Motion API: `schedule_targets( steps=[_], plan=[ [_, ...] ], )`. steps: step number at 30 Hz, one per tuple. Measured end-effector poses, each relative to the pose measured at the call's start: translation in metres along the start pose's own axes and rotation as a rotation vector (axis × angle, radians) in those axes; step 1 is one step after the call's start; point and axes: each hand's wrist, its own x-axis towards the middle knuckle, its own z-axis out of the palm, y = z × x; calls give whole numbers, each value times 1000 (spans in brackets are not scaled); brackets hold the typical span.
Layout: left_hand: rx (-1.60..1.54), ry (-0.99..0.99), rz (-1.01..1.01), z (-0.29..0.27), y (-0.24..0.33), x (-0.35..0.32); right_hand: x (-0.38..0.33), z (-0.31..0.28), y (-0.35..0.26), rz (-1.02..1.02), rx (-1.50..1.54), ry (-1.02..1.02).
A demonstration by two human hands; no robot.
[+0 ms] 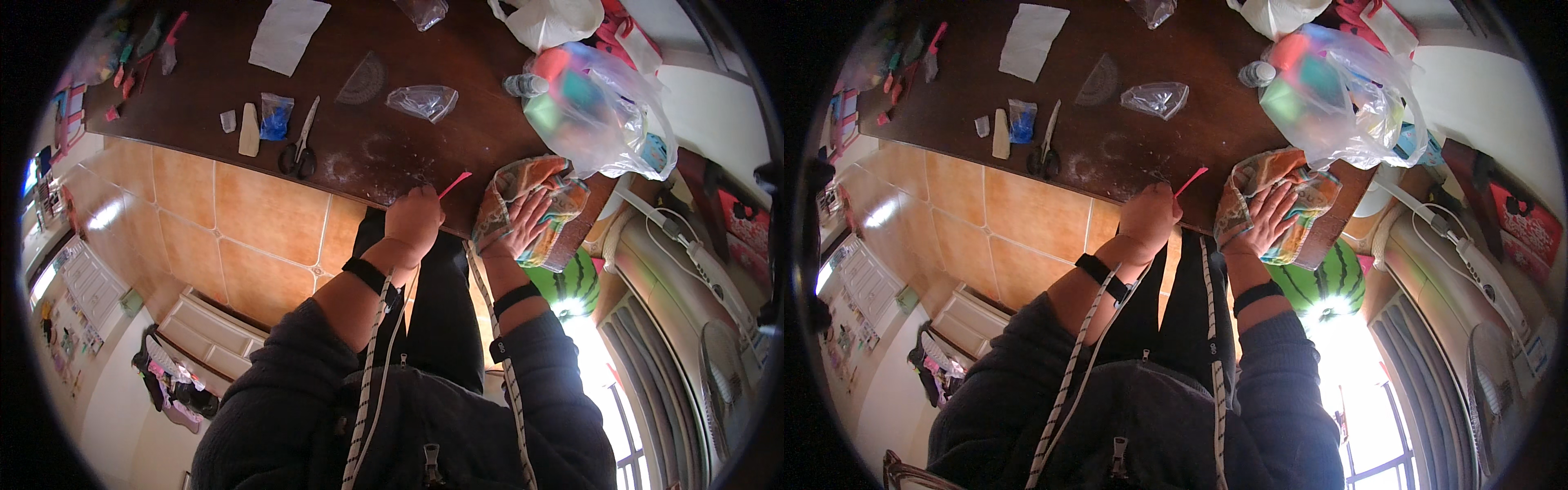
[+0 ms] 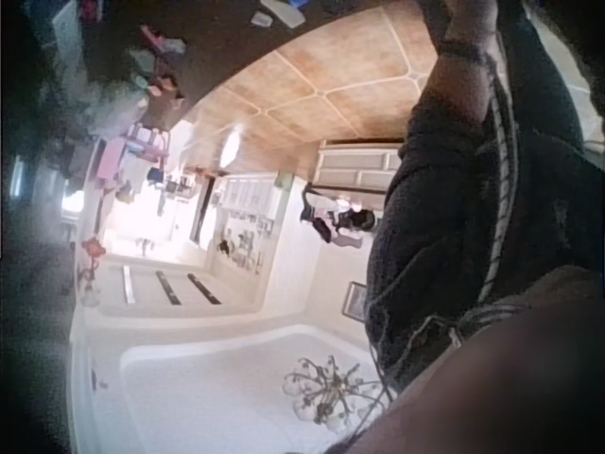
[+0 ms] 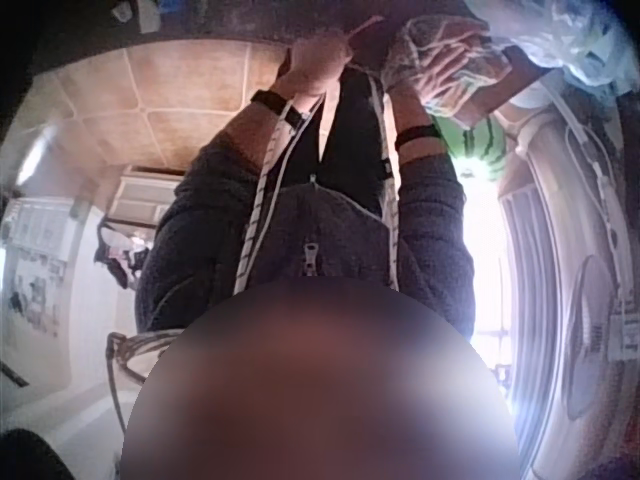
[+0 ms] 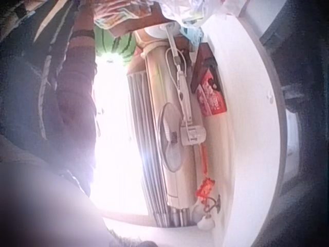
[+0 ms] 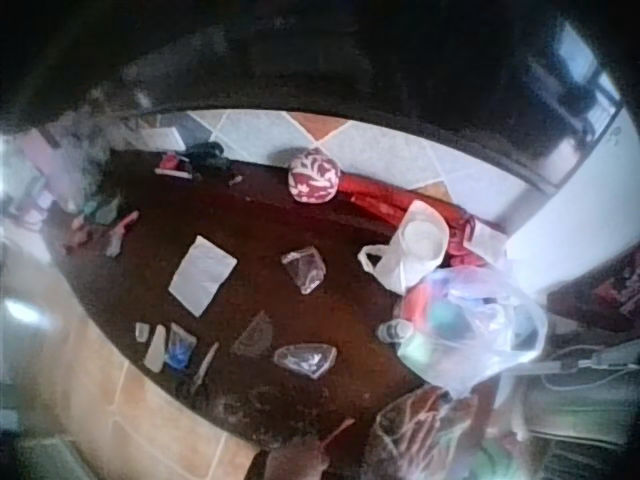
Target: The person clears small items from a wooden table, then wipes the surface with a cloth. They briefly walk to a nearby cabinet, open a drawer, and return to continue wiping the table.
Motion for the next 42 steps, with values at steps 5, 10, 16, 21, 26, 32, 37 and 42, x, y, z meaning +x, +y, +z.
schedule_targets(
  steps=[5,10,16,21,26,32,37,42],
  plan=[
    [54,-24,-35,-1,-1,4,1,8,2,3,-88,15],
    [52,-8,1,-8,-7,1,2,15,5,11,-9,38],
    [17,119,5,-11,-9,-2,3,16,3,16,-74,69],
    [91,113,33,-14,-16,-2,1,12,1,21,-156,18],
    [123,71,37,-12,-17,-1,1,8,0,20,-56,24],
    [73,14,-12,-15,-17,-1,1,6,1,-5,-16,29],
    [-189,-91,-54,-30,-22,-4,2,9,4,-17,15,59],
    [-409,-35,7,-46,-39,-7,3,11,-17,76,-42,-20]
  ],
)
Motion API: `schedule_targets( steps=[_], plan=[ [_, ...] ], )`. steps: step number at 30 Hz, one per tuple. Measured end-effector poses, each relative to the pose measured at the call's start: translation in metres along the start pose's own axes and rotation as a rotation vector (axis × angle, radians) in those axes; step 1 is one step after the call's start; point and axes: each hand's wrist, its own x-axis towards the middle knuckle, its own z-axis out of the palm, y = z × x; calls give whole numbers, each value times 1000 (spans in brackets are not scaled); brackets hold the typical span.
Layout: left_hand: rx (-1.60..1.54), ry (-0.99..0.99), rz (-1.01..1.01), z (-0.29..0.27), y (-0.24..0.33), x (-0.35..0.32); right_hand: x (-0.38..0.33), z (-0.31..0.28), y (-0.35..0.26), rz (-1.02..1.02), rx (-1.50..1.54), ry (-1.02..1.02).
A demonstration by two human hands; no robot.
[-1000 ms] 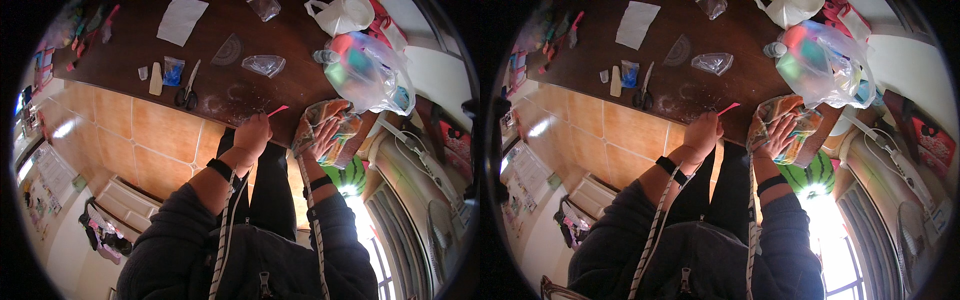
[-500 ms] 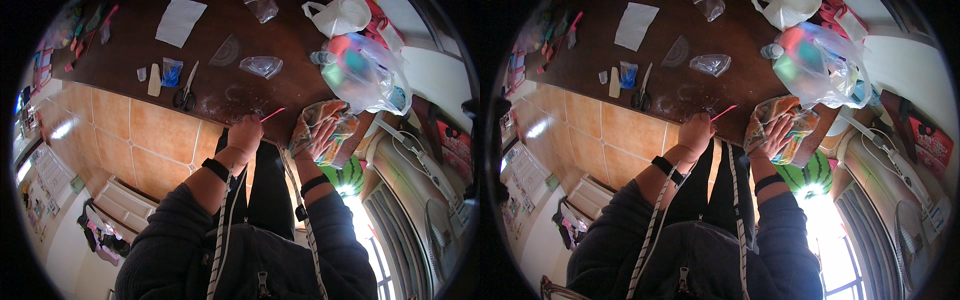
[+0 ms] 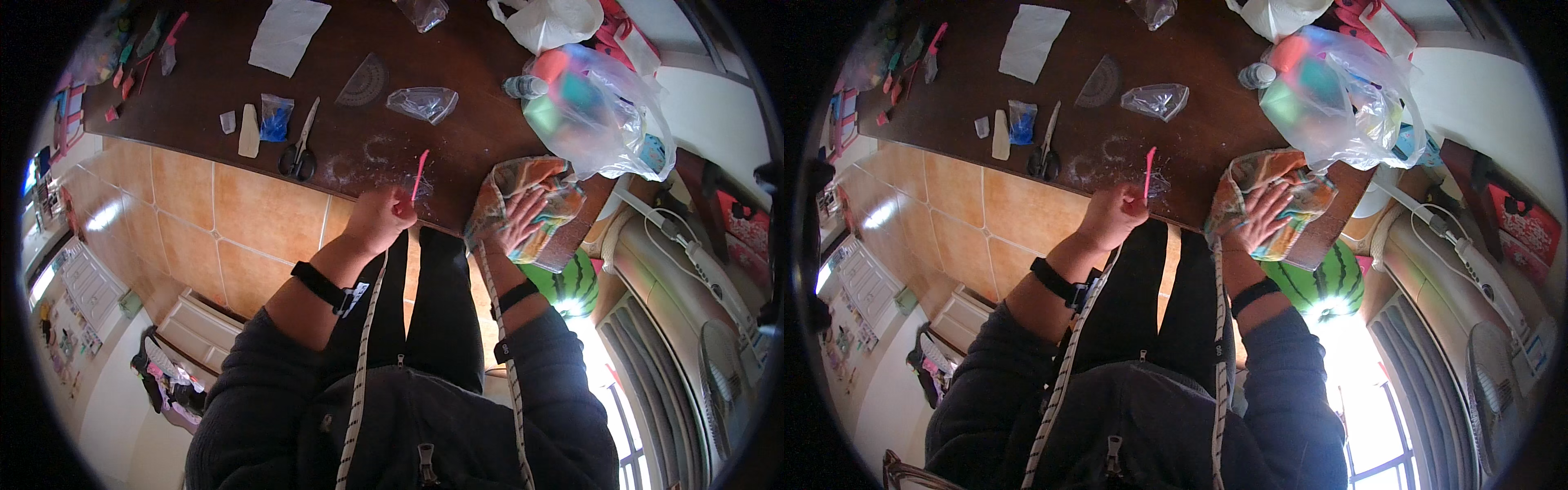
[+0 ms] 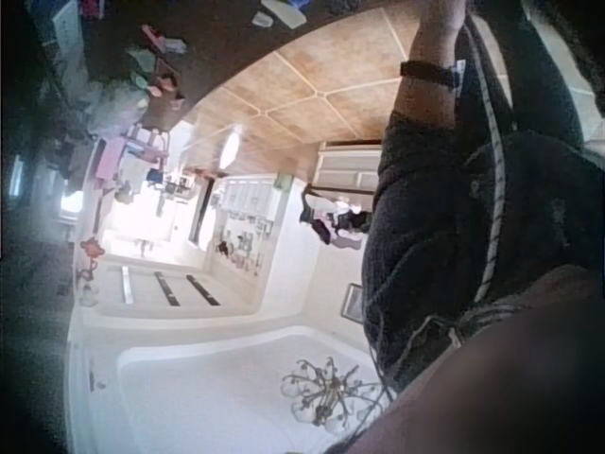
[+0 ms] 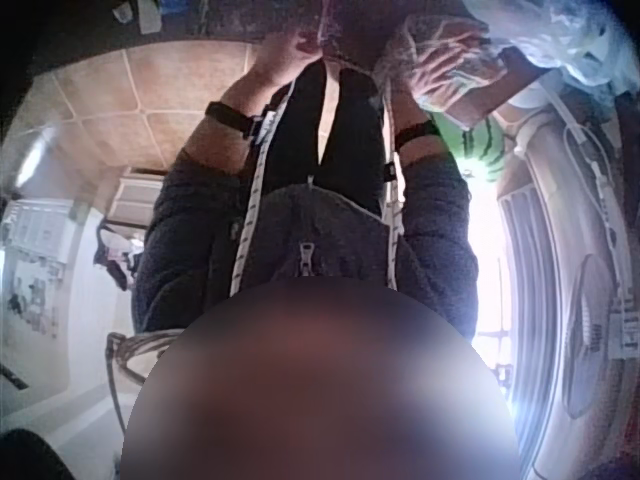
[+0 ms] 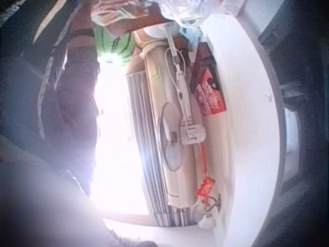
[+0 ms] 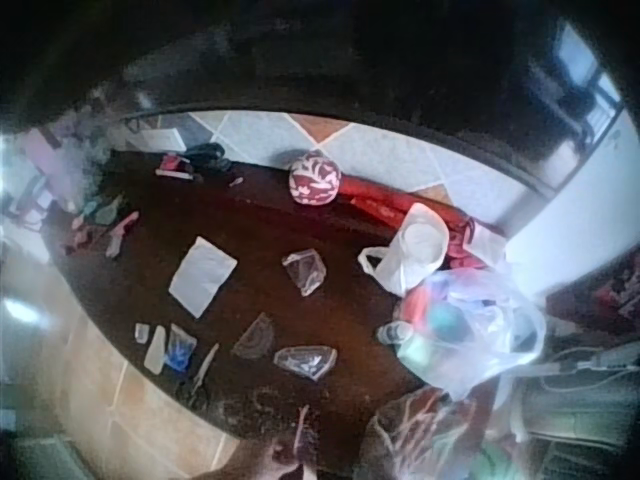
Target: The person clears small items from a wooden table, then wipes the surface with a cloth. They briefly walk to a nearby cabinet, open a drawer, and return to continue wiping the table.
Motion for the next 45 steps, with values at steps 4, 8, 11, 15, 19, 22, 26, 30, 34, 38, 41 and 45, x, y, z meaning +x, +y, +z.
schedule_targets(
  steps=[4,8,11,15,19,22,26,30,34,38,41,45],
  plan=[
    [-204,-2,-91,-15,-17,-7,-7,-6,-56,-200,70,108],
    [-289,36,-184,-31,-33,-26,-22,-23,-116,-292,255,-29],
    [-408,38,-203,-44,-43,-40,-27,-34,-143,-351,296,-52],
    [-426,6,-229,-63,-54,-47,-26,-43,-155,-367,84,-159],
    [-476,59,-206,-72,-58,-45,-24,-50,-163,-575,194,-122],
    [-554,85,-206,-68,-52,-40,-22,-53,-158,-647,248,-195],
    [-592,20,-241,-65,-32,-34,-19,-47,-130,-825,183,-91],
    [-434,7,-32,-65,-13,-25,-17,-32,-78,-828,42,-103],
    [-361,8,-79,-58,-5,-26,-13,-18,-7,-671,89,0],
    [-374,22,-71,-49,-7,-30,-1,-5,59,-447,-46,78],
    [-407,5,-85,-49,-13,-32,-5,3,63,-296,-3,39],
    [-482,35,-45,-52,-26,-32,-15,-11,14,-355,-297,-191]
  ],
)
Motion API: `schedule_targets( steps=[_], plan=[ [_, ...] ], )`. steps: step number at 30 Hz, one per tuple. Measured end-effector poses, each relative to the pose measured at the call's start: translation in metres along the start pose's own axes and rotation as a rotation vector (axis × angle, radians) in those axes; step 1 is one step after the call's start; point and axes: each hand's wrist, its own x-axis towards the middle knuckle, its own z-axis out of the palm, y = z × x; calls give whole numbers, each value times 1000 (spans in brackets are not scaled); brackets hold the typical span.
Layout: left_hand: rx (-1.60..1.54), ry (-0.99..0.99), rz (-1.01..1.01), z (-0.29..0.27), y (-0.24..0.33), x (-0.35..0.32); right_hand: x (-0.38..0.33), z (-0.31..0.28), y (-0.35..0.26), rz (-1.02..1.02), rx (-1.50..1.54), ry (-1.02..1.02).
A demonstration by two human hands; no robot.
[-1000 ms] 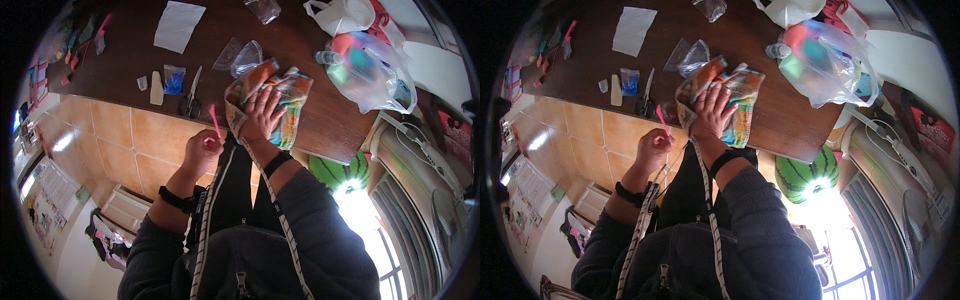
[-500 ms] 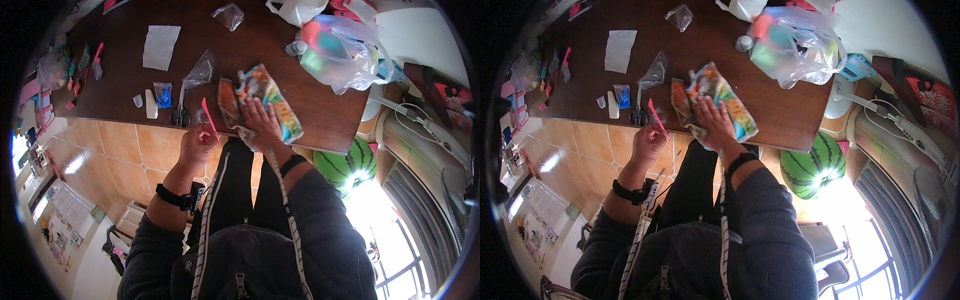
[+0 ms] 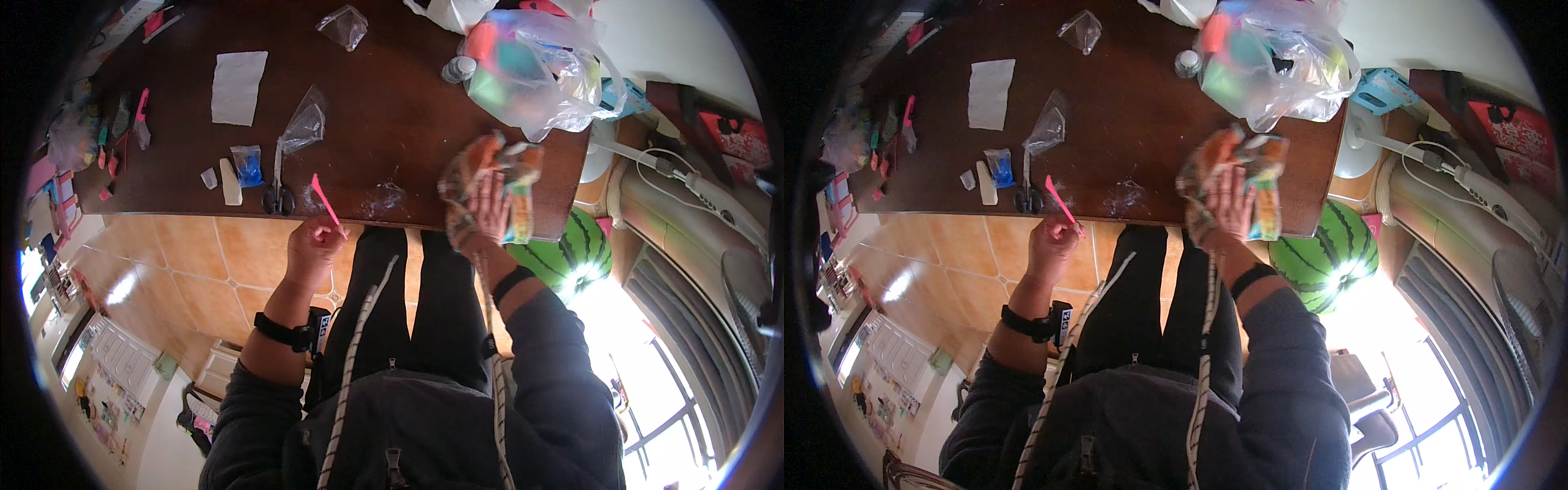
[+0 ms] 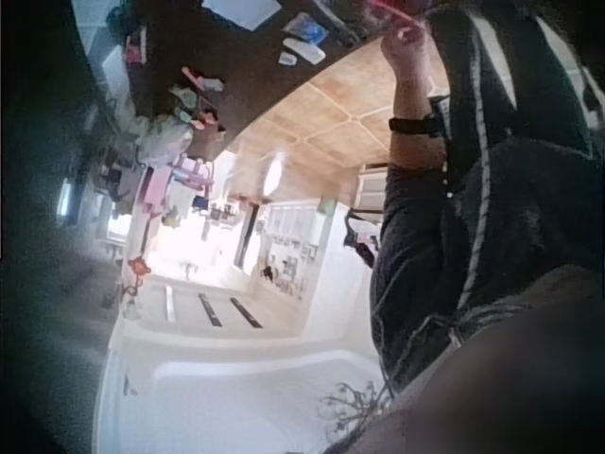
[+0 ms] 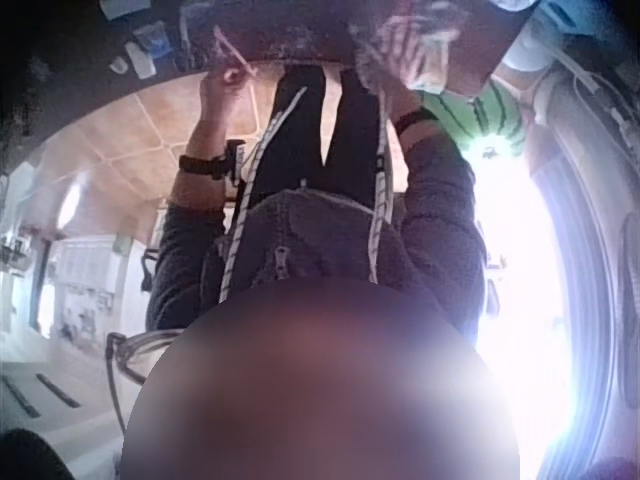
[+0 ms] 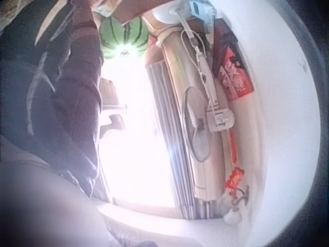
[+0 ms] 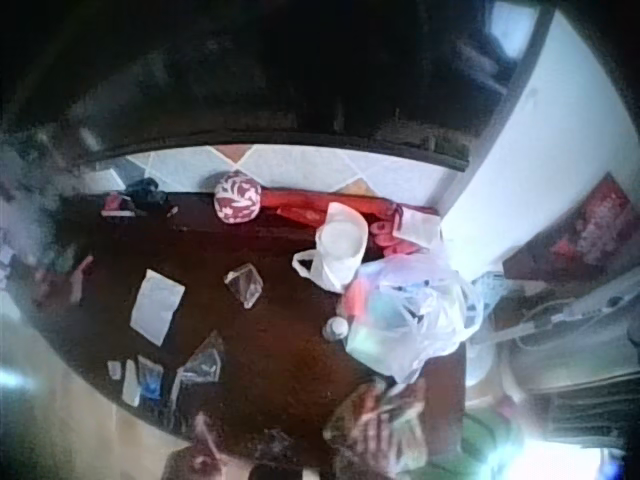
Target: The person clears small items from a wooden table, then wipes the surface with a cloth. They briefly walk to a nearby cabinet, open a drawer, and return to continue wiping the table.
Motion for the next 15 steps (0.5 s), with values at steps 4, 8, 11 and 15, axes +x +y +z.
schedule_targets(
  steps=[4,8,11,15],
  plan=[
    [-28,13,-90,-10,-5,-1,9,-55,-65,-357,234,93],
    [89,38,-79,-11,1,-2,21,-83,-113,-456,317,280],
    [144,40,-110,-6,14,-3,24,-73,-116,-514,350,305],
    [206,0,-88,3,26,-6,11,-40,-62,-638,292,366]
  ],
)
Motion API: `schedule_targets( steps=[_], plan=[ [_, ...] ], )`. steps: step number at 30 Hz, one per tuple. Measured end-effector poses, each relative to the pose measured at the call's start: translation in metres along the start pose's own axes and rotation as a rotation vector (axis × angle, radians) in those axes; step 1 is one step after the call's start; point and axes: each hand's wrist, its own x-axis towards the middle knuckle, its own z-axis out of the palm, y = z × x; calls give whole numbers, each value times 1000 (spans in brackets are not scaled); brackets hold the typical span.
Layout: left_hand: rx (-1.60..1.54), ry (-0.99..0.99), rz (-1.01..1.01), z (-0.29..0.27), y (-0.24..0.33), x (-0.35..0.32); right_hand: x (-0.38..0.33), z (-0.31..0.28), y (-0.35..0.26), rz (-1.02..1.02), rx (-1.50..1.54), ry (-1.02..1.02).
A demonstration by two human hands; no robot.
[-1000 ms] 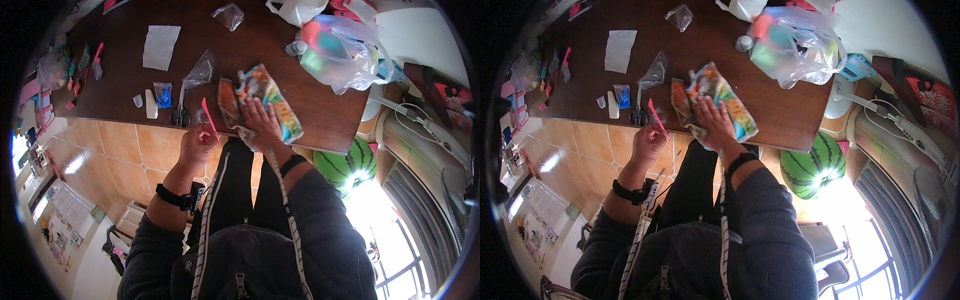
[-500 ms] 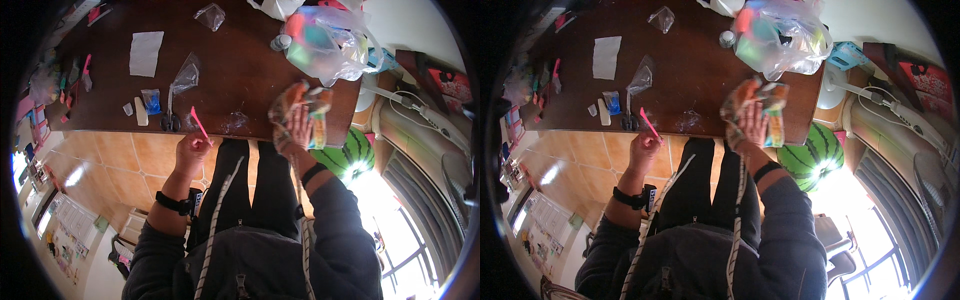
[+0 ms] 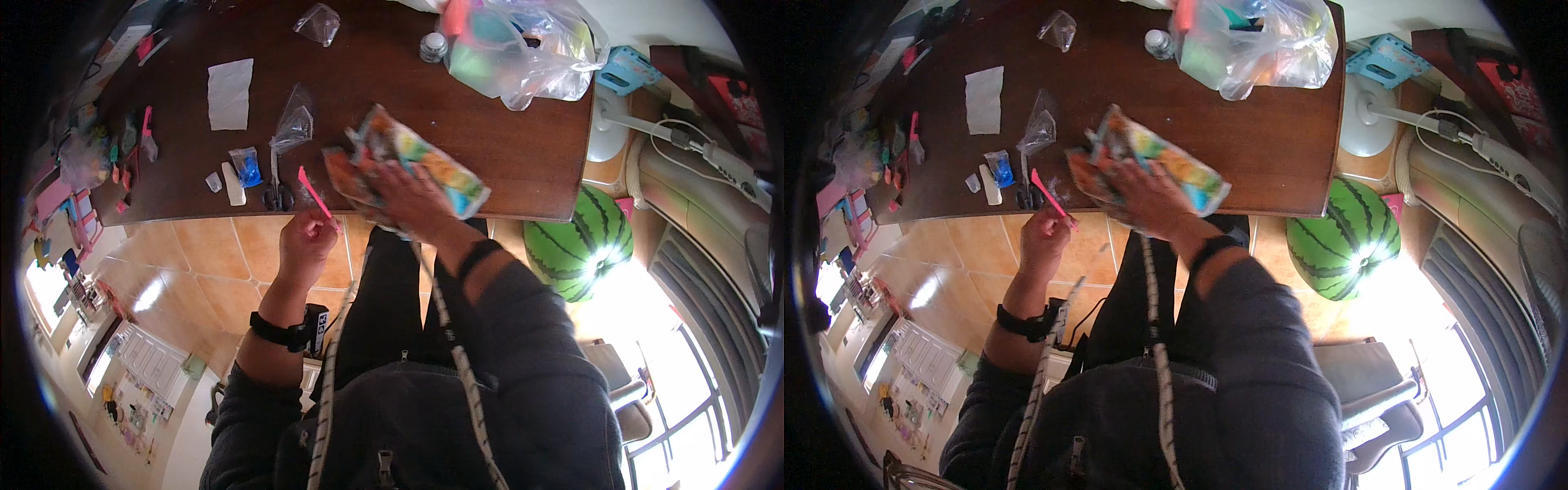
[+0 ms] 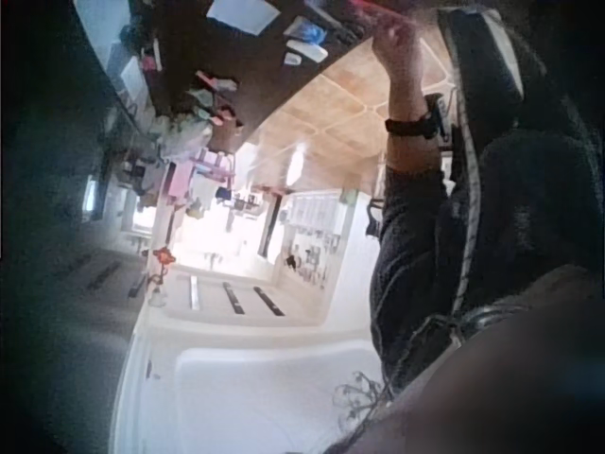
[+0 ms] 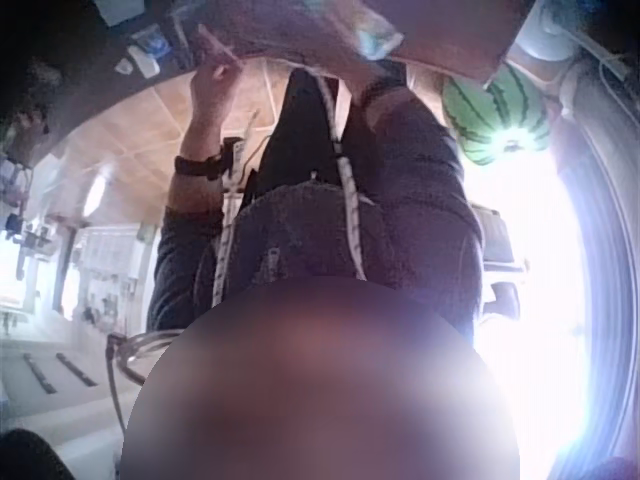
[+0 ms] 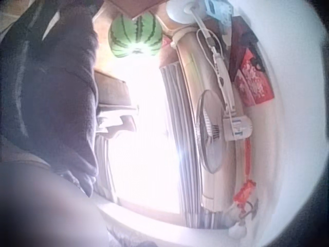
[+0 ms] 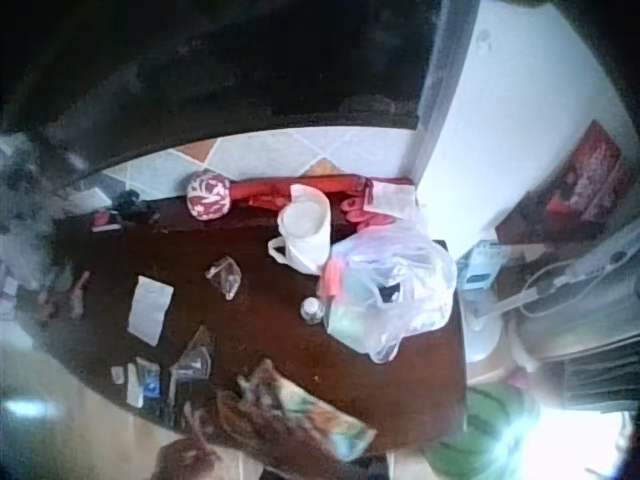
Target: The person clears small items from a wooden table, then wipes the surface with a cloth. They briefly walk to a nearby cabinet, open a drawer, and return to continue wiping the table.
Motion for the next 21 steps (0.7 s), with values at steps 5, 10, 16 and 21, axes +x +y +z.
schedule_targets(
  steps=[5,10,16,21],
  plan=[
    [-213,-27,136,11,-9,4,-104,-21,68,225,79,-353],
    [-223,-26,54,8,-27,1,-78,-14,49,16,-130,-215],
    [-239,48,-9,-6,-23,-3,12,12,-9,-143,-13,43],
    [-305,34,47,-8,-16,-1,-12,0,22,-172,94,-155]
  ],
)
